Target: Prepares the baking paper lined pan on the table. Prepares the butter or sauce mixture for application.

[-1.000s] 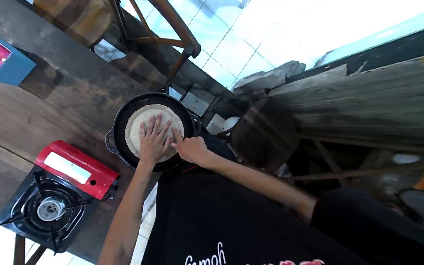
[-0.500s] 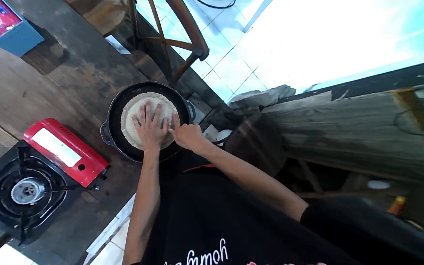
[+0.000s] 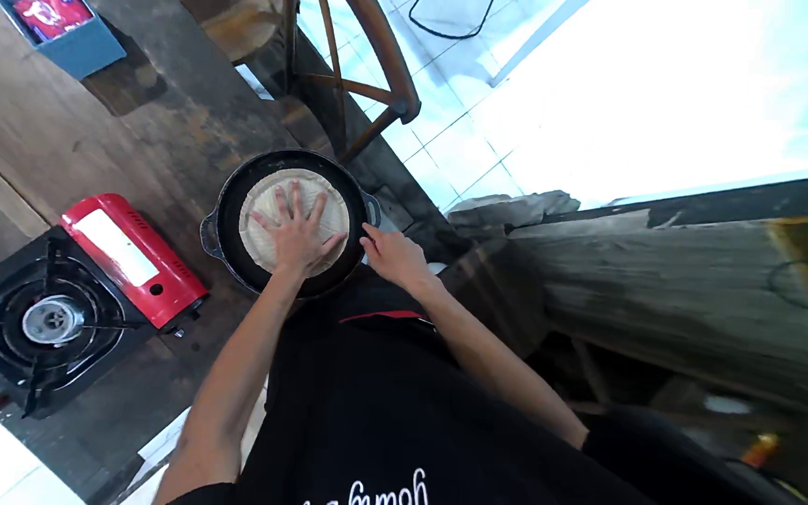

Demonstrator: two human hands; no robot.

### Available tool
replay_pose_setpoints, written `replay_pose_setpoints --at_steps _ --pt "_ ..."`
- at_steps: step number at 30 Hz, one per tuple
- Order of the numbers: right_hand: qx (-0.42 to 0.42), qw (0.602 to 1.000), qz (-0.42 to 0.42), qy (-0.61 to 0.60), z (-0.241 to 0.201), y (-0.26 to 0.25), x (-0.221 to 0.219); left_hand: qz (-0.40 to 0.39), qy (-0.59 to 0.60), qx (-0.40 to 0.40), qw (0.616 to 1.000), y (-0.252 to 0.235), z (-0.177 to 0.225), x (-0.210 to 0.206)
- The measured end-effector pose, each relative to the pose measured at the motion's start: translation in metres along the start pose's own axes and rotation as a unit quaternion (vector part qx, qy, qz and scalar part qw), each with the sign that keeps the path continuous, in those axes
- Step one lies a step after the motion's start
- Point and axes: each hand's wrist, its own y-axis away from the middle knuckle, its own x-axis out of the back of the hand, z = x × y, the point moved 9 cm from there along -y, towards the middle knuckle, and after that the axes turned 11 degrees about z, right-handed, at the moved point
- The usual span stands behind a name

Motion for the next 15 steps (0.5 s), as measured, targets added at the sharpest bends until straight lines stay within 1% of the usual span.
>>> replay_pose_setpoints --at_steps 1,3,4,7,9,11,12,15 --pt "0.015 0.999 0.022 -0.018 0.003 -0.002 0.002 0.007 0.004 -0.036 0.999 0.004 0.008 0.003" --pt "0.083 0.993 0.072 -0.048 -0.001 -0.007 0.008 0.049 0.045 -0.111 0.992 0.026 0.028 0.014" --pt "0.123 0.987 0.09 -0.056 -0.006 -0.012 0.011 0.053 0.066 -0.129 0.988 0.041 0.035 0.015" --pt "0.246 0.956 0.146 -0.062 -0.028 -0.024 0.019 0.018 0.099 -0.143 0.985 0.087 0.045 0.004" --pt "0.332 0.932 0.137 -0.053 -0.047 -0.036 0.013 0.031 0.127 -0.155 0.979 0.104 0.048 0.01" --pt "0.419 0.902 0.095 -0.044 -0.065 -0.052 0.001 0.065 0.146 -0.149 0.976 0.104 0.044 0.026" --pt "0.451 0.889 0.071 -0.034 -0.072 -0.058 -0.006 0.072 0.163 -0.129 0.975 0.101 0.039 0.032" --pt "0.521 0.853 0.014 0.015 -0.092 -0.073 -0.023 0.052 0.188 -0.046 0.98 0.096 0.013 0.036"
